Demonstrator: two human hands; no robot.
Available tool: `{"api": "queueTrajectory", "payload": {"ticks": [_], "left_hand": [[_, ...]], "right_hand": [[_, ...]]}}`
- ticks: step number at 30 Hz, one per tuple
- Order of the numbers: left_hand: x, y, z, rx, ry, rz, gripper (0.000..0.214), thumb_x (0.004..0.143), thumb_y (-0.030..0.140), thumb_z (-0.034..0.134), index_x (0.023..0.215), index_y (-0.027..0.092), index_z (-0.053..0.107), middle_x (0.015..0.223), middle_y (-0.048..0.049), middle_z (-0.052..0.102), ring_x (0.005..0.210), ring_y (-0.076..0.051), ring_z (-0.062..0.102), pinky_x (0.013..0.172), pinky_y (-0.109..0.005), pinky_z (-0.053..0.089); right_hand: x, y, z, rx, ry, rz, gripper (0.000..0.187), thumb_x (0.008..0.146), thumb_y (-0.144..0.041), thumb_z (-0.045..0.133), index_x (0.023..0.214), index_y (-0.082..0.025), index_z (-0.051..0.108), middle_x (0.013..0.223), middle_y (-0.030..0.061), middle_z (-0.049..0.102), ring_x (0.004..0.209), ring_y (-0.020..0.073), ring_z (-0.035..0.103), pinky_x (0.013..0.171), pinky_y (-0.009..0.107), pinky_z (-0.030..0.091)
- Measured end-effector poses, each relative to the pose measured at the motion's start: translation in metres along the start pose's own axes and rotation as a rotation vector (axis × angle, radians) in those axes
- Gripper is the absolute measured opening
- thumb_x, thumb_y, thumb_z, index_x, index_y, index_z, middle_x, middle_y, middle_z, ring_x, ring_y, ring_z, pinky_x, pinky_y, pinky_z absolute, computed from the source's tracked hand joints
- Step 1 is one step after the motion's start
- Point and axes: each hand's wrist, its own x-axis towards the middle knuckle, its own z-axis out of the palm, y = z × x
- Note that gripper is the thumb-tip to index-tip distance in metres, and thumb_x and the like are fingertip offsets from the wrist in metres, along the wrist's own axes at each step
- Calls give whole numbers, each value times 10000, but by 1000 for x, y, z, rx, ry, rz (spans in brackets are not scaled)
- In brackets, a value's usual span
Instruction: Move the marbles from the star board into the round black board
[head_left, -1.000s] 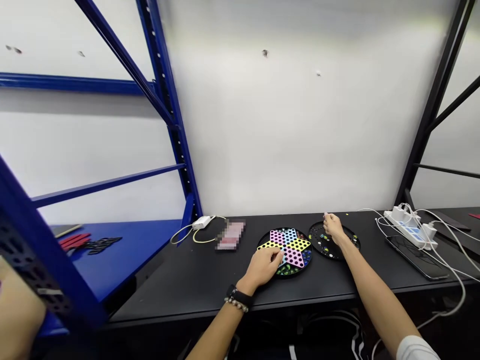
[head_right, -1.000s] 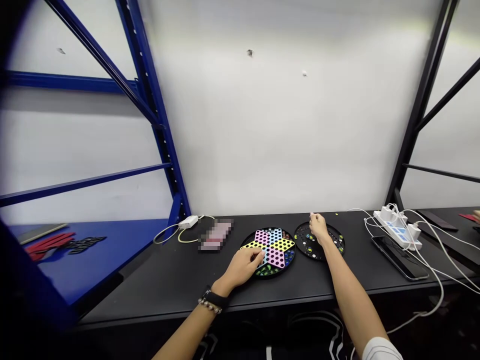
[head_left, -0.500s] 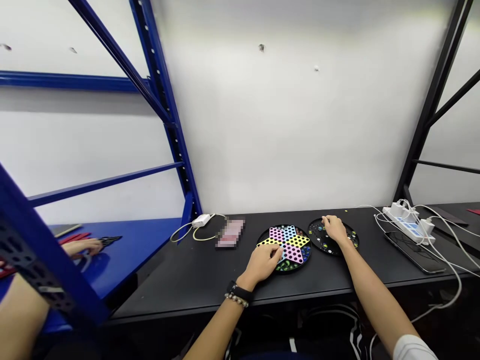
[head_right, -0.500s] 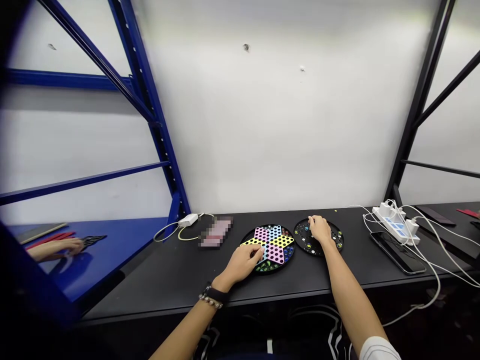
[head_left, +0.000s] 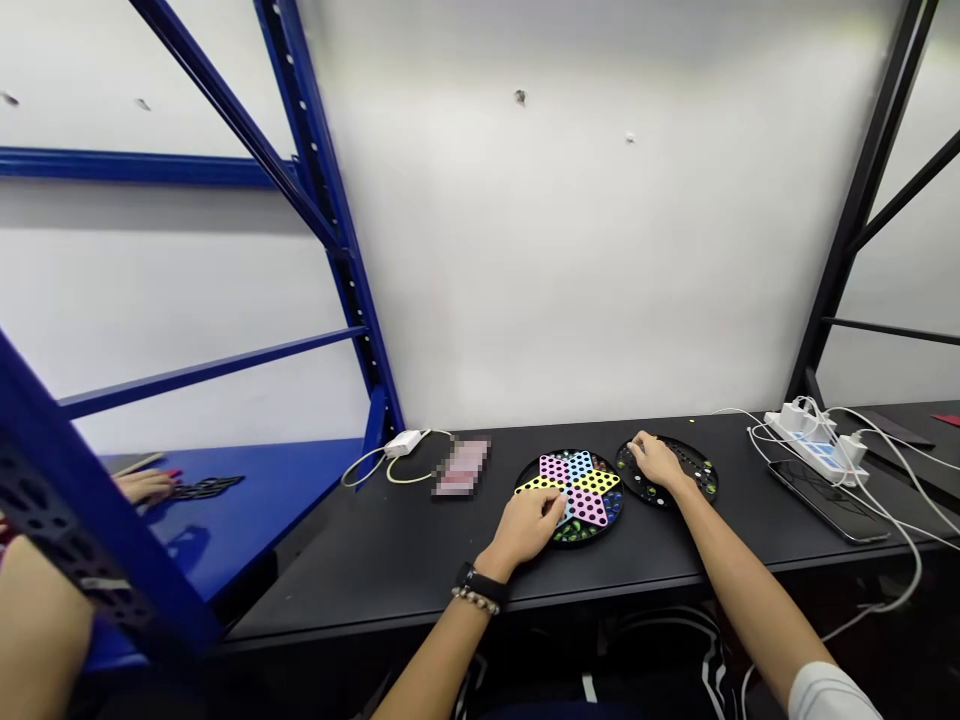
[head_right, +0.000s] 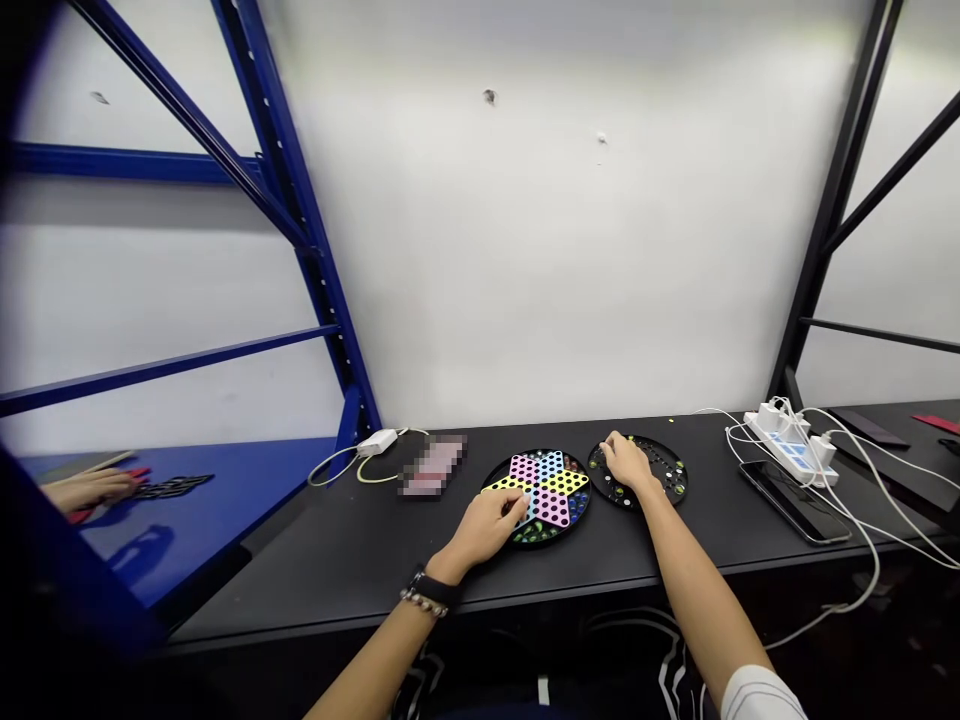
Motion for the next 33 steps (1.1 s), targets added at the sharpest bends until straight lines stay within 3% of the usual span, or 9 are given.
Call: {"api": "queueTrajectory", "payload": {"ticks": [5,7,9,12,16,20,25,29,33], "left_hand": [[-3,3,-2,-96,42,23,436,939,433,368,609,194,522,608,10,543,588,-134,458,601,-261,305],[-4,3,-2,-129,86,36,453,941,449,363,601,190,514,593,11,524,574,-130,443,594,-259,308],[-6,1,-2,-150,128,51,461,942,458,367,593,188,502,576,17,495,559,-124,427,580,-256,302],[-7,-5,-3,-176,236,53,459,946,455,376,582,189,464,555,32,445,534,-113,396,552,-250,282],[-7,-13,-2,-185,436,48,449,947,434,392,569,193,423,537,41,412,518,-105,378,539,-246,277],[-7,-19,-1,-195,473,84,427,945,415,415,585,189,461,529,47,399,507,-102,375,534,-244,287],[-6,-20,0,-217,434,86,431,939,429,430,590,183,490,525,44,427,501,-104,377,527,-242,302],[-4,-20,0,-219,391,86,440,936,445,430,598,178,518,536,33,479,515,-112,415,539,-241,324],[-3,-19,-1,-206,400,94,446,928,445,439,572,183,501,518,37,466,504,-113,423,534,-240,332]], "right_hand": [[8,-15,-9,955,62,95,320,940,-443,270,804,-236,473,579,-48,426,407,110,332,399,226,288],[12,-27,-3,1201,66,137,270,907,-397,321,700,-242,400,531,-72,349,372,92,243,353,208,200],[15,-45,13,1274,76,167,308,895,-393,368,630,-243,318,496,-86,300,358,78,200,346,203,151],[18,-86,50,1194,61,147,423,883,-465,487,579,-236,300,462,-93,269,370,68,213,375,204,151],[11,-147,99,269,28,-281,475,904,-473,515,530,-199,410,515,-24,460,525,110,460,525,227,318],[0,-178,123,-244,-170,-407,370,921,-413,510,640,-198,617,719,61,674,721,186,631,644,271,396],[-3,-171,125,-351,-261,-458,336,966,-383,434,880,-199,703,1001,108,698,946,238,647,758,320,457],[-1,-167,125,-390,-235,-477,311,978,-347,424,1098,-170,649,1174,140,615,1105,266,564,884,381,444],[-2,-171,130,-435,-269,-470,305,971,-309,436,1176,-156,603,1231,157,561,1147,273,506,941,422,409]]}}
